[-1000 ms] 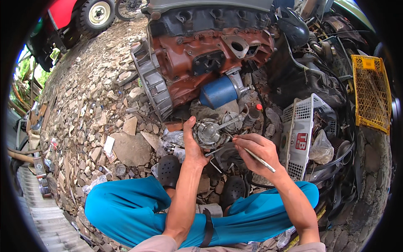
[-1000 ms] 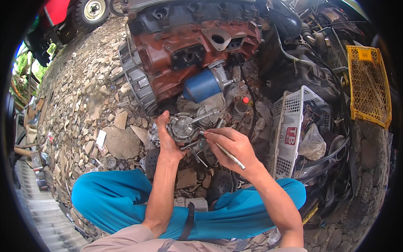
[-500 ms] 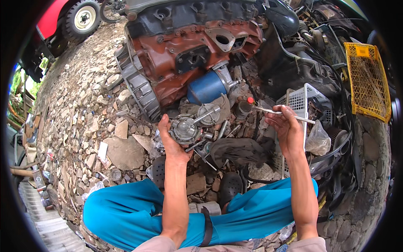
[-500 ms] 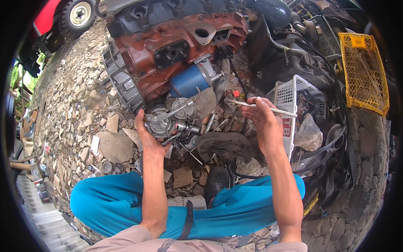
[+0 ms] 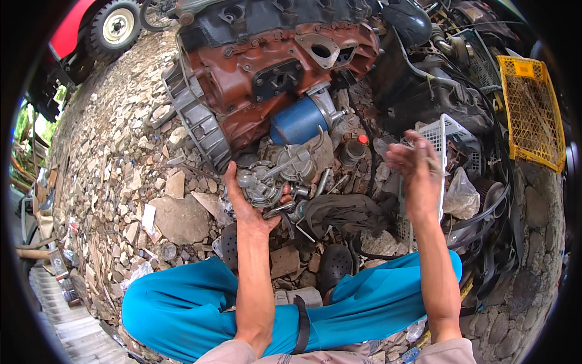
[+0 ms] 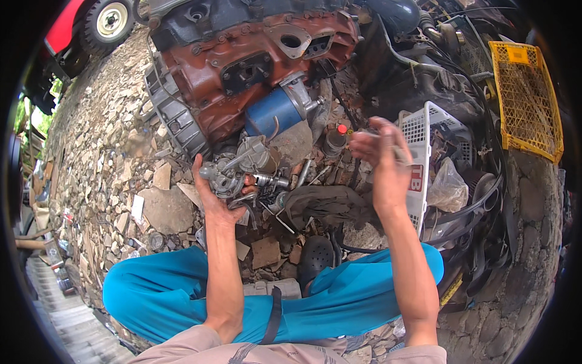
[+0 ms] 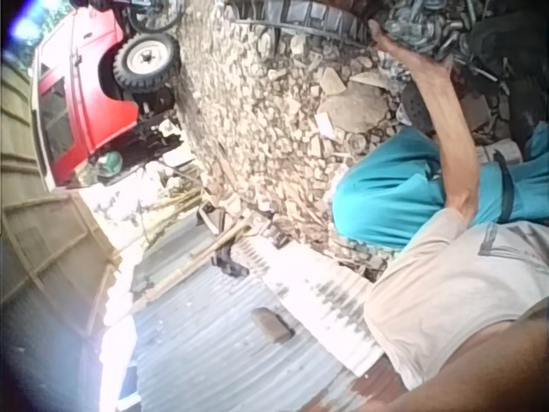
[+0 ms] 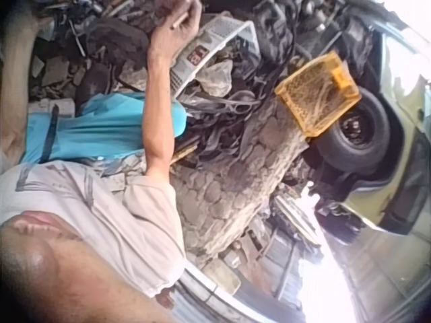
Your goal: The person sits on the ground and cleans a carburetor. They use a screwdriver to adjust internal components, pour a liquid from a bottle into the carburetor, and wipe the exterior with a cloth.
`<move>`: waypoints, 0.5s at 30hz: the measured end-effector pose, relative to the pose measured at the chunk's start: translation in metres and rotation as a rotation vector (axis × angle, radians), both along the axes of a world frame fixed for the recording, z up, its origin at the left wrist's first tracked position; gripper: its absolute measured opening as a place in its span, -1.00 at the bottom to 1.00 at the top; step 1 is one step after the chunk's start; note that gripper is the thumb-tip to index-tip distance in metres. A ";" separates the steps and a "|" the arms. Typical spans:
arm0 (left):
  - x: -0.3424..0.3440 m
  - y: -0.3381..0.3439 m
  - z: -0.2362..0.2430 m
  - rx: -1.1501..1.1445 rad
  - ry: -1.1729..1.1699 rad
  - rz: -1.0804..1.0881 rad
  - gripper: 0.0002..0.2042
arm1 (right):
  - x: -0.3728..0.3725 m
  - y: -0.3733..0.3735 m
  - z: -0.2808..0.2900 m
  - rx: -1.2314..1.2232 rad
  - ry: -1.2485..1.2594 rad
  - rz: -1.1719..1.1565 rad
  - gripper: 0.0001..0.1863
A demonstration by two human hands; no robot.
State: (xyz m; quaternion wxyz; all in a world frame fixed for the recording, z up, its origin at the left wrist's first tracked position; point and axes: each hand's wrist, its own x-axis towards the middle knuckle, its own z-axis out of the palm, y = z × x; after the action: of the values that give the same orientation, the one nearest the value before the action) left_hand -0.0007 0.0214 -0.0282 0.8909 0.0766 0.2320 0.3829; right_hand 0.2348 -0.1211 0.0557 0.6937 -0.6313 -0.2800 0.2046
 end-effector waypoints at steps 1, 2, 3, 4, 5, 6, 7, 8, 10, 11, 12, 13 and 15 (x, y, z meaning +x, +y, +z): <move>0.001 -0.001 0.002 0.013 0.008 -0.014 -0.33 | -0.006 0.001 -0.004 0.014 -0.076 0.078 -0.60; 0.000 -0.001 0.004 0.027 0.020 -0.022 -0.33 | -0.014 0.003 -0.005 -0.063 -0.165 0.125 -0.70; 0.001 -0.002 0.007 0.033 0.074 -0.005 -0.33 | -0.022 0.003 -0.006 -0.109 -0.201 0.171 -0.75; 0.002 -0.004 0.010 0.039 0.128 0.011 -0.33 | -0.030 0.003 -0.007 -0.156 -0.238 0.217 -0.80; 0.004 -0.005 0.013 0.046 0.182 0.027 -0.34 | -0.035 0.004 -0.008 -0.148 -0.395 0.195 -0.81; 0.006 -0.007 0.015 0.055 0.183 0.022 -0.34 | -0.039 0.005 -0.009 -0.141 -0.553 0.172 -0.80; 0.009 -0.008 0.016 0.064 0.183 0.016 -0.34 | -0.038 0.012 -0.009 0.006 -0.838 0.139 -0.74; 0.010 -0.009 0.017 0.072 0.185 0.014 -0.34 | -0.039 0.015 -0.006 -0.024 -0.886 0.169 -0.74; 0.011 -0.011 0.014 0.075 0.243 0.018 -0.34 | -0.041 0.016 0.001 -0.083 -0.983 0.229 -0.74; 0.012 -0.012 0.013 0.078 0.270 0.016 -0.34 | -0.038 0.016 -0.002 -0.168 -0.930 0.273 -0.70; 0.014 -0.013 0.014 0.091 0.269 -0.011 -0.34 | -0.035 0.016 -0.008 -0.156 -0.953 0.294 -0.69; 0.016 -0.016 0.015 0.105 0.269 -0.037 -0.34 | -0.032 0.017 -0.014 -0.144 -0.976 0.315 -0.68; 0.018 -0.017 0.015 0.119 0.259 -0.064 -0.34 | -0.029 0.018 -0.020 -0.150 -0.992 0.370 -0.74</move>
State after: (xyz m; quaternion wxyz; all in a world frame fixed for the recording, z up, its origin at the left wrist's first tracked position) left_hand 0.0170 0.0044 -0.0132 0.8592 0.1855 0.3193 0.3542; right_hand 0.2056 -0.1030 0.0360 0.3833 -0.6401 -0.6655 0.0201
